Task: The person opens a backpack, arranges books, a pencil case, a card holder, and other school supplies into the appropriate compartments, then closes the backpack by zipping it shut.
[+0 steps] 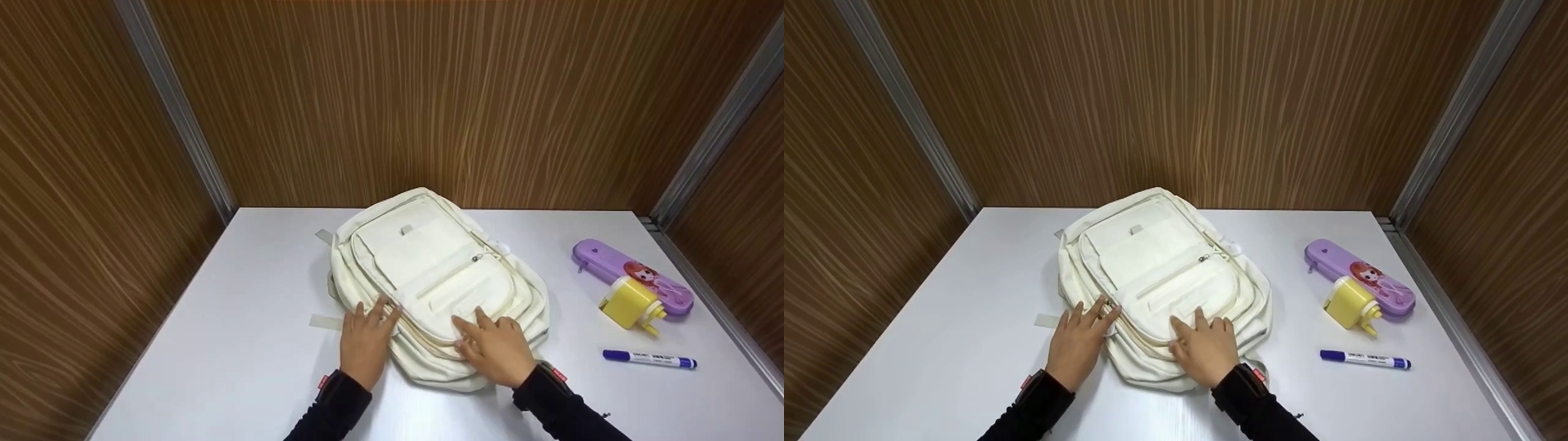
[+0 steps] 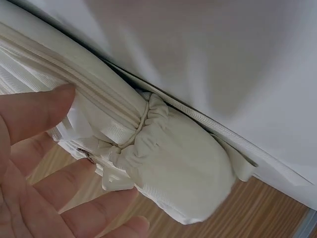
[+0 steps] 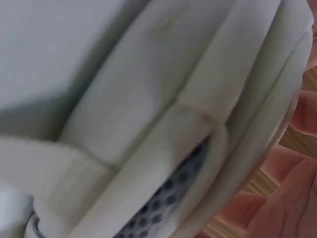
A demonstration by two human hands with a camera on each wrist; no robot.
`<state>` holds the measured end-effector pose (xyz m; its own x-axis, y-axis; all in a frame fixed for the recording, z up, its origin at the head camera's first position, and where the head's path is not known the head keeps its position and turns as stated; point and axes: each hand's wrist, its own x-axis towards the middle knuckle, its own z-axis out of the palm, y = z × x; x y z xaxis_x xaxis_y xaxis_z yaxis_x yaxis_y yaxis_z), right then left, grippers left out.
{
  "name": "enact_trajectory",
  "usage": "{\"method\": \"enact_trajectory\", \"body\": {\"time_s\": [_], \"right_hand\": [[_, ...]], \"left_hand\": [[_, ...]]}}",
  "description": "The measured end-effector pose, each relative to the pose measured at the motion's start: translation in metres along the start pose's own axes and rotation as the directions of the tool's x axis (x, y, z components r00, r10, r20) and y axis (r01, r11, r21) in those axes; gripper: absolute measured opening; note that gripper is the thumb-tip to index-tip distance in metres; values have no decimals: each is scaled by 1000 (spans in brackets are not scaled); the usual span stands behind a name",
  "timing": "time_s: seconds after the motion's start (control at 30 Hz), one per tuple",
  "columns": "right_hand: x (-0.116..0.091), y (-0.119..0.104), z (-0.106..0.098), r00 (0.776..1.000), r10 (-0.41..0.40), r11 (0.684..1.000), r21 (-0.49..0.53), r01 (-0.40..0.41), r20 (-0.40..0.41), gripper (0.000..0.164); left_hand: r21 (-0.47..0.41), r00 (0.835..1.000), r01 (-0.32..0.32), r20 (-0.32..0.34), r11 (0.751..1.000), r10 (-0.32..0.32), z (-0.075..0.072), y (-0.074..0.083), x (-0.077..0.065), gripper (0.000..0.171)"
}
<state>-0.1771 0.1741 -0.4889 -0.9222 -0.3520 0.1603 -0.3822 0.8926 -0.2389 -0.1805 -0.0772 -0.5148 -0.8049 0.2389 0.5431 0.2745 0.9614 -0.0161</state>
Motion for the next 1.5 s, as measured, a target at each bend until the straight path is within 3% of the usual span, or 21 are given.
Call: {"method": "enact_trajectory", "body": {"time_s": [0.2,0.33,0.43,0.5,0.6,0.77,0.93,1.13,1.5], "right_hand": [[-2,2,5,1000,-27,998,51,27,-2,44],[3,18,-3,1000,16,979,204,-12,-15,45],[11,36,-14,997,74,951,302,-59,-36,49],[17,50,-21,992,110,952,293,-88,-58,51],[26,71,-30,986,148,970,205,-131,-71,54],[33,96,-31,975,217,968,117,-221,46,62],[30,105,-23,966,231,965,104,-242,113,61],[22,99,-20,975,221,974,39,-222,37,57],[5,74,-12,979,203,977,-59,-204,-26,60]], "left_hand": [[37,998,36,51,999,-37,1,-2,4,59],[27,998,-55,22,998,55,-3,15,3,56],[-30,992,-129,-1,991,129,-8,33,3,48],[-77,985,-168,14,983,169,-11,45,1,48],[-113,969,-215,97,970,226,-15,61,-1,58],[-116,944,-233,210,965,253,-11,73,-6,71],[-74,948,-253,181,965,262,-6,74,-6,71],[-56,951,-256,163,965,262,-9,67,-7,68],[-118,958,-210,174,971,228,-14,35,-7,62]]}}
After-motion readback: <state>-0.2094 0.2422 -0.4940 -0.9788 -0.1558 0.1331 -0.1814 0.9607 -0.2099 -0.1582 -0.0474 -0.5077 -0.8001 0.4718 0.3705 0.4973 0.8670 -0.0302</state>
